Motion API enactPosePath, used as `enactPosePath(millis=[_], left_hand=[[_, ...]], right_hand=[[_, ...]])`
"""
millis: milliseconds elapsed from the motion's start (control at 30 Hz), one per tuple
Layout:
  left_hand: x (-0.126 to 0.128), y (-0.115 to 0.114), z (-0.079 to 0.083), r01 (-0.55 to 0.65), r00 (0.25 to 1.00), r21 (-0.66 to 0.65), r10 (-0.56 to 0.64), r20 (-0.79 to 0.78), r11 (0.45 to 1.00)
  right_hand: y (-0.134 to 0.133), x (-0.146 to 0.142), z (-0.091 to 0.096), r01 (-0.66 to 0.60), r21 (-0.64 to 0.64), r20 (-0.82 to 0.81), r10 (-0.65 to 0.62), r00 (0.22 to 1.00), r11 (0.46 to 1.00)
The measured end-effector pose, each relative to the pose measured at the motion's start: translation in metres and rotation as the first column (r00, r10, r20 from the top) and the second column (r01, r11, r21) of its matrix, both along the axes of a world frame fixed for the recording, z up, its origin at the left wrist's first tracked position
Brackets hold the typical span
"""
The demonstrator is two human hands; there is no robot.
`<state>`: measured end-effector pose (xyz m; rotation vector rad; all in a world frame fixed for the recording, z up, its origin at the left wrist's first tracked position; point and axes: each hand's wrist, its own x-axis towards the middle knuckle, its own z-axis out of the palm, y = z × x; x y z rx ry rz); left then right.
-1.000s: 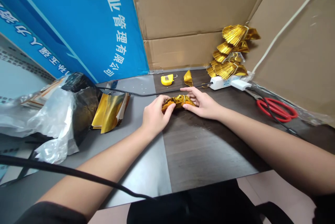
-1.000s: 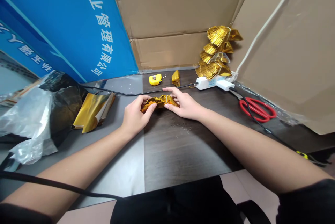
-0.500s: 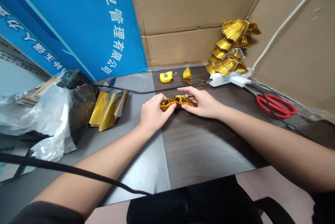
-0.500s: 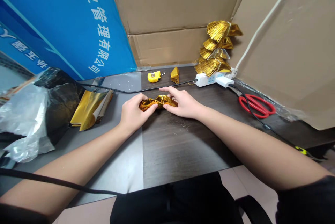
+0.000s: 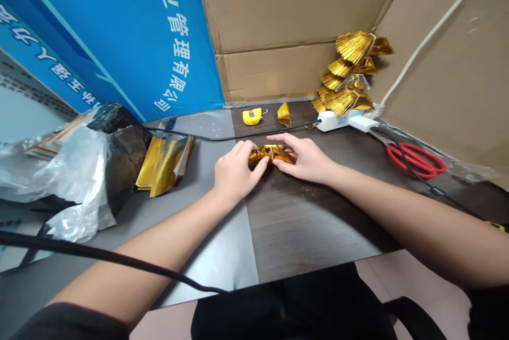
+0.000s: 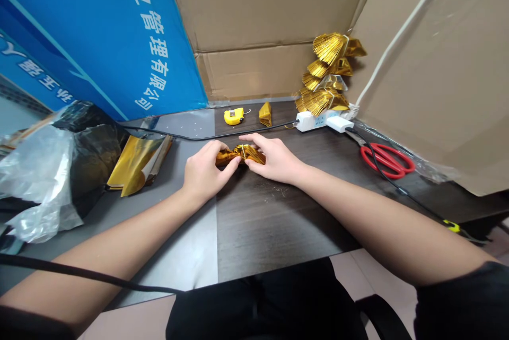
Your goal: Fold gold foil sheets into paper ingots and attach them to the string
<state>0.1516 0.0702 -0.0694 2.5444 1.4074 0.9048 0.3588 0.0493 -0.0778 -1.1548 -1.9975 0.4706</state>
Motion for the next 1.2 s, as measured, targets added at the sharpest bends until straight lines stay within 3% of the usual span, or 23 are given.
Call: enactPosePath(millis=[267,800,1067,1200], left_hand=[[-0.0007,0.0037,-0.0015,-0.001,1.000,-0.040,0.000,-0.021,0.999],[0.0011,-0.0007,0.0014,-0.062,0.996,0.015,0.063,-0.058,0.998],[0.0026,-0.0013,-0.0024,-0.024,0.999,0.085,0.026,-0.027,0.996],[0.0008,0.0023,-0.0052,0.081,0.997,0.105,-0.079,-0.027,0.991]], right_hand=[[-0.0008,-0.0022,-0.0009,-0.005,-0.041,-0.031,0.004,1.000,0.999],[-0.0024,-0.0053,0.0019,-0.007,-0.127,-0.105,-0.006,0.994,0.992],[-0.0028,-0.0094,-0.0011,-0.028,-0.114,-0.154,0.010,0.988,0.993],[-0.0022,-0.0079,-0.0030,-0.081,-0.109,-0.168,0.062,0.984,0.991]])
